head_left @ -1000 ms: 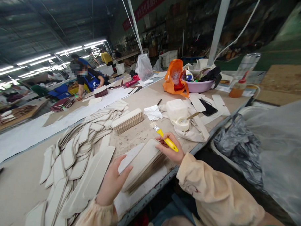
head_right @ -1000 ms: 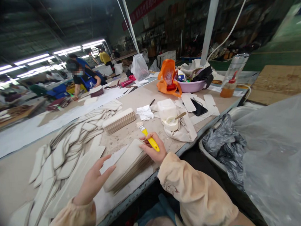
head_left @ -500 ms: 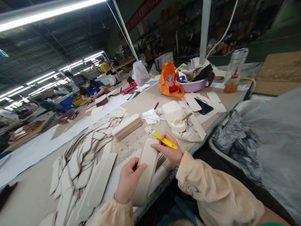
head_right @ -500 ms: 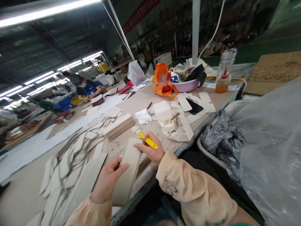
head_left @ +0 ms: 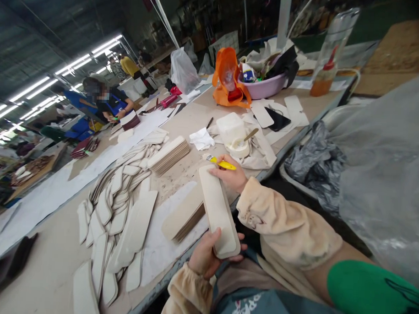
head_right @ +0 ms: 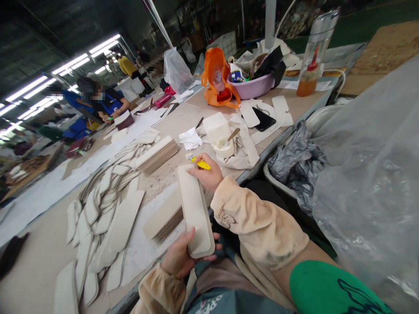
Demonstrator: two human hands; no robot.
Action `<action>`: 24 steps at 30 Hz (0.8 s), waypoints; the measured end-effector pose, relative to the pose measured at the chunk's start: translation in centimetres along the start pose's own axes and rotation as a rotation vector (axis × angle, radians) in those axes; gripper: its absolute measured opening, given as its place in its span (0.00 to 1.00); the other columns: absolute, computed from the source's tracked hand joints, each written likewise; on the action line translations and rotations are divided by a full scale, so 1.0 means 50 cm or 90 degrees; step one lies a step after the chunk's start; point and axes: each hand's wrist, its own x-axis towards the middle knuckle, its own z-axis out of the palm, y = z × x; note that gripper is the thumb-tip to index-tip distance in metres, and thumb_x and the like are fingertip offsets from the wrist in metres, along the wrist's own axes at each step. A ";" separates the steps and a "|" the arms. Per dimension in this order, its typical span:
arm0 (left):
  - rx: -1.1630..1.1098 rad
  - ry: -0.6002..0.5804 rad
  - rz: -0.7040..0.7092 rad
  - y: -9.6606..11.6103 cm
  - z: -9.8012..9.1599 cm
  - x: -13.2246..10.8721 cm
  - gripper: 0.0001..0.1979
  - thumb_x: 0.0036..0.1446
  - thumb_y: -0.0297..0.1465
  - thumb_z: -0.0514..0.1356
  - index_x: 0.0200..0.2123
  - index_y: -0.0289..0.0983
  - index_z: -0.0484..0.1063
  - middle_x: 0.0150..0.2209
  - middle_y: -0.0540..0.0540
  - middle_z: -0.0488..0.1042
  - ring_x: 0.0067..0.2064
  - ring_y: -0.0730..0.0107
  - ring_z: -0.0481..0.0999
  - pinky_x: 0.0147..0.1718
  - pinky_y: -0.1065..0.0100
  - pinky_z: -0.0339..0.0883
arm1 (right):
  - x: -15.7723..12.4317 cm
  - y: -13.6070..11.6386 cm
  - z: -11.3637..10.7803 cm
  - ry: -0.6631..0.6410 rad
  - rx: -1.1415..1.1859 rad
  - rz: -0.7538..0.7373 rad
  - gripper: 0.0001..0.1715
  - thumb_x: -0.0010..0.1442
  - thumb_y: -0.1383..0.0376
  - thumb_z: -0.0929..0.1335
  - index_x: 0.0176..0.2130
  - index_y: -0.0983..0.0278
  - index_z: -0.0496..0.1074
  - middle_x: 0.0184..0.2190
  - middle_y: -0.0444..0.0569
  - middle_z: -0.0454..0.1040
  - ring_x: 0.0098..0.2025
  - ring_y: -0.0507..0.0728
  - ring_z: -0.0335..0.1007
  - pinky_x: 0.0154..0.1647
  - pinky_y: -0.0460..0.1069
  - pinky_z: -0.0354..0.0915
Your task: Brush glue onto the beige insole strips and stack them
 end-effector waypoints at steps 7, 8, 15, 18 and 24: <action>0.053 0.064 0.023 -0.026 0.005 -0.005 0.19 0.54 0.37 0.64 0.46 0.30 0.71 0.44 0.33 0.78 0.40 0.51 0.81 0.26 0.69 0.76 | -0.003 0.004 -0.002 0.019 -0.011 0.012 0.18 0.47 0.60 0.73 0.33 0.60 0.61 0.22 0.36 0.60 0.25 0.49 0.55 0.28 0.46 0.53; 0.057 0.072 0.028 -0.027 0.006 -0.004 0.20 0.53 0.37 0.64 0.45 0.30 0.71 0.43 0.33 0.78 0.40 0.52 0.81 0.26 0.69 0.76 | -0.003 0.003 -0.003 0.018 -0.009 0.011 0.18 0.47 0.60 0.73 0.33 0.60 0.61 0.23 0.36 0.60 0.25 0.50 0.55 0.28 0.46 0.53; 0.070 0.096 0.044 -0.045 -0.003 0.003 0.21 0.51 0.38 0.66 0.44 0.29 0.72 0.41 0.34 0.79 0.38 0.54 0.81 0.25 0.71 0.74 | -0.008 0.005 -0.003 -0.001 -0.042 -0.011 0.17 0.49 0.59 0.73 0.33 0.60 0.61 0.23 0.37 0.60 0.26 0.50 0.55 0.28 0.47 0.53; 0.068 0.095 0.043 -0.049 -0.006 0.006 0.22 0.48 0.38 0.68 0.43 0.29 0.72 0.39 0.35 0.79 0.36 0.56 0.81 0.24 0.71 0.74 | -0.009 0.009 -0.004 -0.009 -0.077 -0.010 0.17 0.49 0.58 0.72 0.33 0.60 0.62 0.23 0.37 0.60 0.25 0.51 0.55 0.28 0.47 0.54; 0.062 0.100 0.028 -0.043 -0.003 0.002 0.22 0.47 0.38 0.69 0.41 0.29 0.73 0.37 0.36 0.80 0.34 0.58 0.81 0.24 0.72 0.73 | -0.010 0.012 -0.006 -0.022 -0.068 -0.001 0.17 0.49 0.59 0.72 0.34 0.60 0.62 0.23 0.36 0.60 0.25 0.50 0.55 0.28 0.47 0.54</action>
